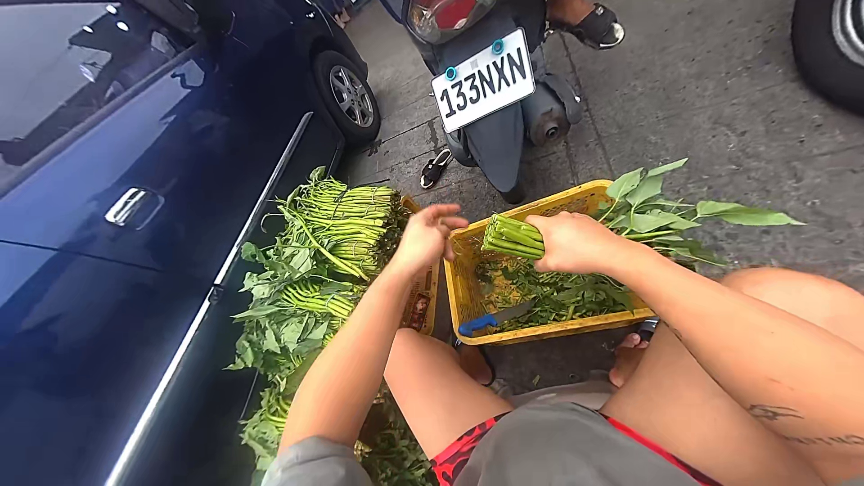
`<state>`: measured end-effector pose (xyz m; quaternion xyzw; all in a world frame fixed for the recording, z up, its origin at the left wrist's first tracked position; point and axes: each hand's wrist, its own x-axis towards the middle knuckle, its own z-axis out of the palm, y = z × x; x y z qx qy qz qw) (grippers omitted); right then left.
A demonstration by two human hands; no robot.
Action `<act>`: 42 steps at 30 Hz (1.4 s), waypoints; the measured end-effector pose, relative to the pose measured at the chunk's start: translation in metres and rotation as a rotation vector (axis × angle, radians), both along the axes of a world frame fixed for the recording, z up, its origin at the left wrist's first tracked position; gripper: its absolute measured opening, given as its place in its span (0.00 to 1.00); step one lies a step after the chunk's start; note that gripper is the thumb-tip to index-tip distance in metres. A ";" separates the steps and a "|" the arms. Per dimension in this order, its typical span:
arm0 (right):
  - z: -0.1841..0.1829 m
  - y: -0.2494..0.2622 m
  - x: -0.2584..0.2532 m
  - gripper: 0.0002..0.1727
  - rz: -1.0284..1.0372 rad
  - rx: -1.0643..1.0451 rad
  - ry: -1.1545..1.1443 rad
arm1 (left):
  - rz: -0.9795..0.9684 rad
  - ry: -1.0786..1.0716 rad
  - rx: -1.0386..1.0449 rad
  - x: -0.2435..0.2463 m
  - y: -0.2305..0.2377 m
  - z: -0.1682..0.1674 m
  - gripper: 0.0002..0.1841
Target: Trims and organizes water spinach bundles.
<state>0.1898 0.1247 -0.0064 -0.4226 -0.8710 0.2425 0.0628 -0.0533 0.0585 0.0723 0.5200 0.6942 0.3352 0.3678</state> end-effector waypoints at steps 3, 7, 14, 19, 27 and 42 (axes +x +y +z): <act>0.001 0.003 0.004 0.25 -0.003 0.008 0.003 | 0.217 -0.191 0.500 -0.035 0.020 0.045 0.25; 0.013 0.009 0.018 0.25 -0.011 -0.002 0.059 | 0.752 -0.643 0.587 -0.066 -0.006 -0.008 0.17; 0.009 0.005 0.014 0.27 0.003 0.011 0.007 | 0.590 -0.923 0.034 -0.012 -0.055 -0.082 0.25; 0.004 -0.002 -0.001 0.25 0.037 -0.017 -0.018 | -0.077 -0.152 0.327 0.000 -0.059 -0.020 0.34; 0.011 -0.016 0.005 0.25 0.069 -0.021 0.297 | -0.461 0.639 0.096 0.001 -0.028 -0.003 0.59; 0.023 -0.026 -0.028 0.24 0.020 -0.641 1.297 | 0.214 -0.241 0.616 0.000 0.046 -0.020 0.51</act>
